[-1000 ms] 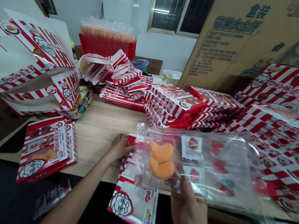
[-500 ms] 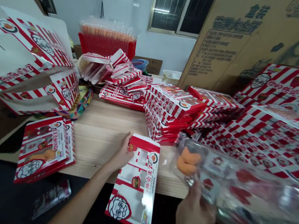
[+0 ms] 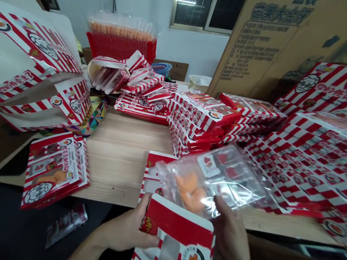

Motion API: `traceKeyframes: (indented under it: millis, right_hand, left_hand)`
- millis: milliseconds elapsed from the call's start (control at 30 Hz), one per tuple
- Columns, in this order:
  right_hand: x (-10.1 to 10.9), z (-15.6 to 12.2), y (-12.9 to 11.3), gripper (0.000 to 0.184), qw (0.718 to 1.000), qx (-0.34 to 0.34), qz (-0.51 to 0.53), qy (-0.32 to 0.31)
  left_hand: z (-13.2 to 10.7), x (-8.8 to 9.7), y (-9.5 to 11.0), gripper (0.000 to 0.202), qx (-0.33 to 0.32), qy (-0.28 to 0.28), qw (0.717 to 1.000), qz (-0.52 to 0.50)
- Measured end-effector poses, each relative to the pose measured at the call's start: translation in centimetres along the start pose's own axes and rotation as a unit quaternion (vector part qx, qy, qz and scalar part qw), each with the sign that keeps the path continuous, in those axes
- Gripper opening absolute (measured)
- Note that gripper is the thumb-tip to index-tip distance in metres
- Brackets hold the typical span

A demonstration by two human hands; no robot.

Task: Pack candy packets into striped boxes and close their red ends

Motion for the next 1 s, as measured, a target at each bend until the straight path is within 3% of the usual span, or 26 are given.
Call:
traceKeyframes:
  millis: [167, 267, 400, 533, 633, 767, 900, 1000]
  right_hand:
    - [2.0, -0.3, -1.7, 0.030, 1.000, -0.013, -0.019, -0.015]
    - [2.2, -1.0, -3.2, 0.034, 0.999, 0.012, -0.042, -0.027]
    - [1.6, -1.8, -3.8, 0.034, 0.998, 0.029, -0.048, -0.022]
    - [0.5, -1.9, -3.3, 0.031, 0.997, 0.059, -0.034, -0.020]
    - [0.4, -1.8, -2.2, 0.030, 0.997, 0.029, -0.053, -0.049]
    - [1.8, -1.9, -1.9, 0.030, 0.993, -0.025, -0.094, -0.072]
    - [1.9, -2.9, -2.7, 0.028, 0.980, -0.036, -0.163, -0.104]
    - [0.9, -3.4, -3.1, 0.032, 0.970, -0.031, -0.206, -0.129]
  left_hand:
    - [-1.1, 0.2, 1.4, 0.077, -0.068, -0.042, 0.997, -0.010]
    - [-1.4, -0.4, 2.0, 0.057, -0.085, -0.074, 0.991, -0.071]
    - [-0.6, -0.2, 1.7, 0.031, -0.050, 0.024, 0.988, -0.145]
    - [0.3, -1.3, 1.7, 0.039, -0.052, 0.058, 0.984, -0.163]
    - [0.5, -1.0, 1.5, 0.039, -0.070, 0.100, 0.977, -0.172]
    - [0.4, -0.2, 0.7, 0.043, -0.097, 0.145, 0.966, -0.189]
    - [0.6, 0.4, 0.3, 0.034, -0.089, 0.153, 0.978, -0.114]
    - [0.9, 0.4, 1.6, 0.036, -0.095, 0.103, 0.990, 0.014]
Point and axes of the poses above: each hand's wrist, its own z-axis towards the middle knuckle, its own x-axis out of the back of the hand, y = z × x, the point moved 8 cm from there along z, towards the middle knuckle, and after that the axes turned 1 degree about x, right-handed, at the moved point
